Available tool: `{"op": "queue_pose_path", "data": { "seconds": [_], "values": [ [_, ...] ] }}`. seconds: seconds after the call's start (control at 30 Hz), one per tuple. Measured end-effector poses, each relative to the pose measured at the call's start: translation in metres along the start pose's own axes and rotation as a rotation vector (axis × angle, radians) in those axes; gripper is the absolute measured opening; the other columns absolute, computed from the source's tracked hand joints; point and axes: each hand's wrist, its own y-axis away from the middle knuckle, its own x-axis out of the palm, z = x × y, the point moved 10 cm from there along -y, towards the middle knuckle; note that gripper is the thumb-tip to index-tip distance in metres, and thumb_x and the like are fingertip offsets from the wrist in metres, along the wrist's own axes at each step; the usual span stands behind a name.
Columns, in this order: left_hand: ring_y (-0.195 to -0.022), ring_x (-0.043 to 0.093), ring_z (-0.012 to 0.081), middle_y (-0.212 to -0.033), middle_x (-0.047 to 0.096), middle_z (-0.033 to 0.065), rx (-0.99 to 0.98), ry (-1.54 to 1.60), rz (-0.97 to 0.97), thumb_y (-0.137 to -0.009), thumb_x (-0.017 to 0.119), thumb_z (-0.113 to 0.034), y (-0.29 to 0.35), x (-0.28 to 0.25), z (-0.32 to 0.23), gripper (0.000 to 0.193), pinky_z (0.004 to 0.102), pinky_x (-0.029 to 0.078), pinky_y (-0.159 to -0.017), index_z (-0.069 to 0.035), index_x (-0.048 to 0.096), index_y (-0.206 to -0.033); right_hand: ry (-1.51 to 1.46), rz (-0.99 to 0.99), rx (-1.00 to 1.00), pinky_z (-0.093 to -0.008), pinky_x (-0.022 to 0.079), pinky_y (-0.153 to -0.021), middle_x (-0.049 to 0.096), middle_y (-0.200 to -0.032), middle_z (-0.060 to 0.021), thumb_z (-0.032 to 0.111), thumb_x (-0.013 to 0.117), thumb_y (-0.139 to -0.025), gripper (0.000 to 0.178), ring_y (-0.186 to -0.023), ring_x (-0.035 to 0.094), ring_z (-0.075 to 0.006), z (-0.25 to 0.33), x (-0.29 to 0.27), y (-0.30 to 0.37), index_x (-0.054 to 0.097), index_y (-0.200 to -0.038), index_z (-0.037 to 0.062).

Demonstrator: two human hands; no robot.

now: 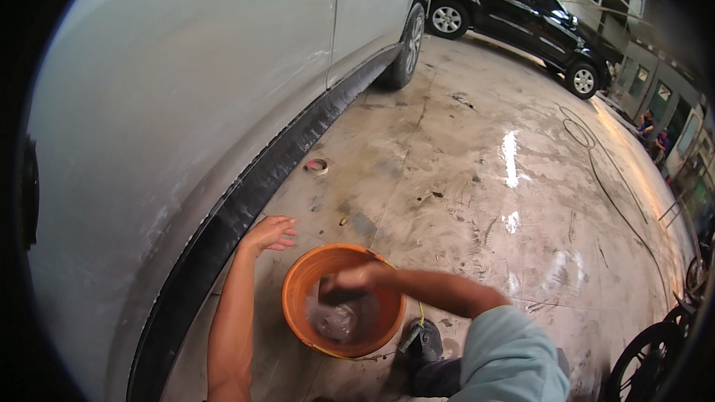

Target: The person sands the lower side panel of a silver car using a piece of sandpaper and water from an orange bucket.

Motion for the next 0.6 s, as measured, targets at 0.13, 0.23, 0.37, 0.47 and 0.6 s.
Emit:
{"op": "queue_pose_path", "data": {
  "seconds": [0.13, 0.23, 0.37, 0.47, 0.6],
  "values": [
    [-0.083, 0.065, 0.0195, -0.115, 0.063, 0.0106, -0.065, -0.069, -0.094, -0.092, 0.055, -0.041, 0.004, -0.024, 0.033, 0.051, 0.0317, 0.052, -0.071, -0.010, 0.054, -0.132, -0.244, -0.373, -0.138, -0.0362, 0.044, -0.101, 0.057, -0.127, -0.0087, 0.027, 0.049, -0.096, 0.041, -0.115, 0.055, -0.0197, 0.119, -0.131, 0.084, 0.053, -0.127, 0.0018],
    [-0.093, 0.066, 0.0209, -0.123, 0.061, 0.0115, -0.091, -0.121, -0.001, -0.092, 0.055, -0.044, -0.008, 0.012, 0.036, 0.053, 0.0334, 0.051, -0.080, -0.012, 0.051, -0.135, -0.333, -0.869, -0.507, -0.0395, 0.036, -0.102, 0.044, -0.144, -0.0176, 0.042, 0.047, -0.095, 0.064, -0.126, 0.047, -0.0280, 0.180, -0.242, 0.124, 0.039, -0.139, -0.0038],
    [-0.083, 0.065, 0.0218, -0.106, 0.065, 0.0080, -0.091, -0.151, -0.064, -0.089, 0.059, -0.045, -0.013, 0.019, 0.048, 0.050, 0.0345, 0.053, -0.071, -0.010, 0.059, -0.126, 0.081, -1.529, -1.140, -0.0436, 0.025, -0.113, 0.020, -0.154, -0.0260, 0.037, 0.036, -0.101, 0.068, -0.141, 0.024, -0.0387, 0.334, -0.180, 0.155, 0.010, -0.150, -0.0007],
    [-0.101, 0.059, 0.0215, -0.118, 0.060, 0.0075, -0.146, -0.238, -0.101, -0.091, 0.059, -0.041, -0.008, 0.012, 0.054, 0.052, 0.0335, 0.046, -0.088, -0.007, 0.054, -0.129, 0.221, -1.708, -1.487, -0.0438, 0.015, -0.118, 0.005, -0.156, -0.0263, 0.020, 0.047, -0.096, 0.071, -0.144, 0.007, -0.0420, 0.394, -0.072, 0.154, 0.006, -0.151, 0.0017],
    [-0.118, 0.053, 0.0227, -0.128, 0.056, 0.0090, -0.256, -0.403, -0.116, -0.093, 0.057, -0.038, 0.029, -0.003, 0.071, 0.053, 0.0330, 0.039, -0.103, -0.004, 0.050, -0.133, 0.175, -1.340, -1.611, -0.0435, 0.016, -0.118, 0.006, -0.158, -0.0208, 0.019, 0.052, -0.092, 0.076, -0.145, 0.007, -0.0411, 0.410, -0.007, 0.121, 0.008, -0.152, 0.0050]
  ]
}}
